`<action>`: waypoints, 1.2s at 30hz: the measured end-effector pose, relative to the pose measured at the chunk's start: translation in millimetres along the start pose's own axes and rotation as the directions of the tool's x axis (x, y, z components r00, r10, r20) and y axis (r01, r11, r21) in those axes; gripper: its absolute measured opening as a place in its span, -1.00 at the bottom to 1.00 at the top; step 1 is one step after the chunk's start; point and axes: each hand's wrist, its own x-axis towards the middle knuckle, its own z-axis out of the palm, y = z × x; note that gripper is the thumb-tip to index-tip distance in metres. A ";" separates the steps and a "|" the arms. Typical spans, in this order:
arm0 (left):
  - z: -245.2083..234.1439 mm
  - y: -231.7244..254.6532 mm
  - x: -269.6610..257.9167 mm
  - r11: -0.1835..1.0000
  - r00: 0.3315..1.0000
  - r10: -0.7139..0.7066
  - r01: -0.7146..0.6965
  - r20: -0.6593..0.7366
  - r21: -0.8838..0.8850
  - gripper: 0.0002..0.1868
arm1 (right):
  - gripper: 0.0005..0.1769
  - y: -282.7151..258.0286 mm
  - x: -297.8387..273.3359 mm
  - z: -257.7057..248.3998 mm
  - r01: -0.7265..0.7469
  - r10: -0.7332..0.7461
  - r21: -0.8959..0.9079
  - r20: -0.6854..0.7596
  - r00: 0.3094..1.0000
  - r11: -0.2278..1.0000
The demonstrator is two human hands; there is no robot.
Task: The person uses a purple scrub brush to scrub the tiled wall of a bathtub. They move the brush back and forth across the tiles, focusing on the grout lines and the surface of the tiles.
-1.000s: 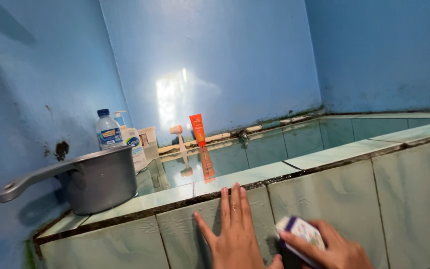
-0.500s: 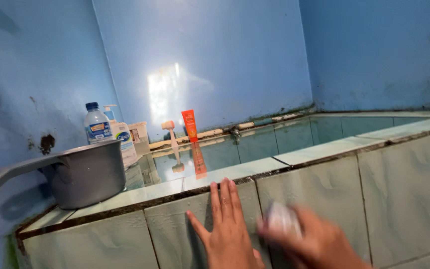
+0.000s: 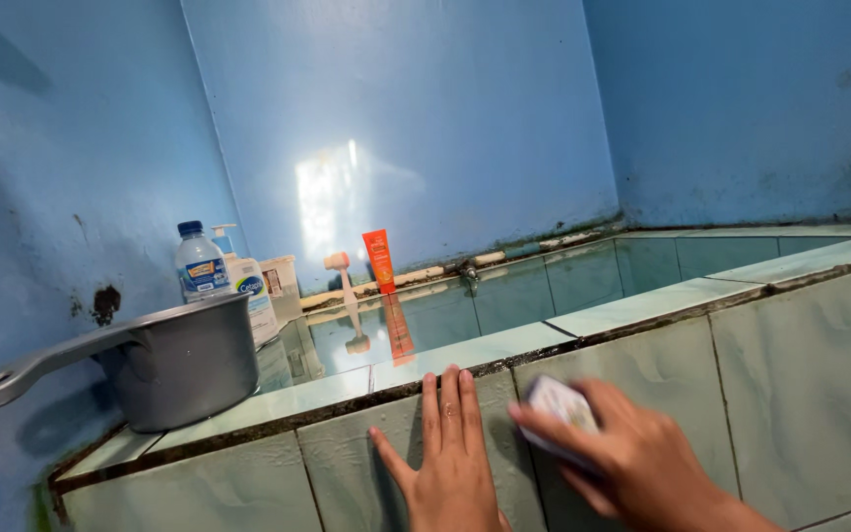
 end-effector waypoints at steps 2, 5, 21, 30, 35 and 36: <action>3.2 -0.9 1.9 0.998 0.976 0.038 -0.027 -0.212 0.051 0.39 | -0.23 -1.2 2.2 5.9 -0.030 0.030 -0.001 -0.033 0.999 1.000; 2.5 -2.7 4.4 0.999 0.982 0.043 -0.040 -0.185 0.021 0.40 | -0.25 -21.6 -8.2 14.3 -0.021 0.022 -0.045 0.019 1.000 0.999; 2.2 0.6 -0.2 0.987 0.796 0.107 -0.015 -0.595 0.158 0.30 | -0.25 -30.8 5.7 -10.9 0.158 -0.156 -0.005 0.130 0.979 0.987; -5.4 2.1 1.5 0.999 0.966 0.053 -0.054 -0.253 0.004 0.39 | -0.22 -22.6 17.9 3.2 -0.027 0.029 0.060 -0.034 0.999 0.998; -4.9 2.5 4.5 1.000 0.987 0.020 -0.017 -0.162 0.020 0.29 | -0.18 -25.0 0.4 1.2 0.037 -0.038 0.008 0.143 0.989 0.999; -1.2 3.4 3.4 0.999 0.960 0.044 -0.034 -0.275 0.040 0.25 | -0.17 -18.5 0.6 -1.2 0.052 -0.055 0.022 0.138 0.989 0.998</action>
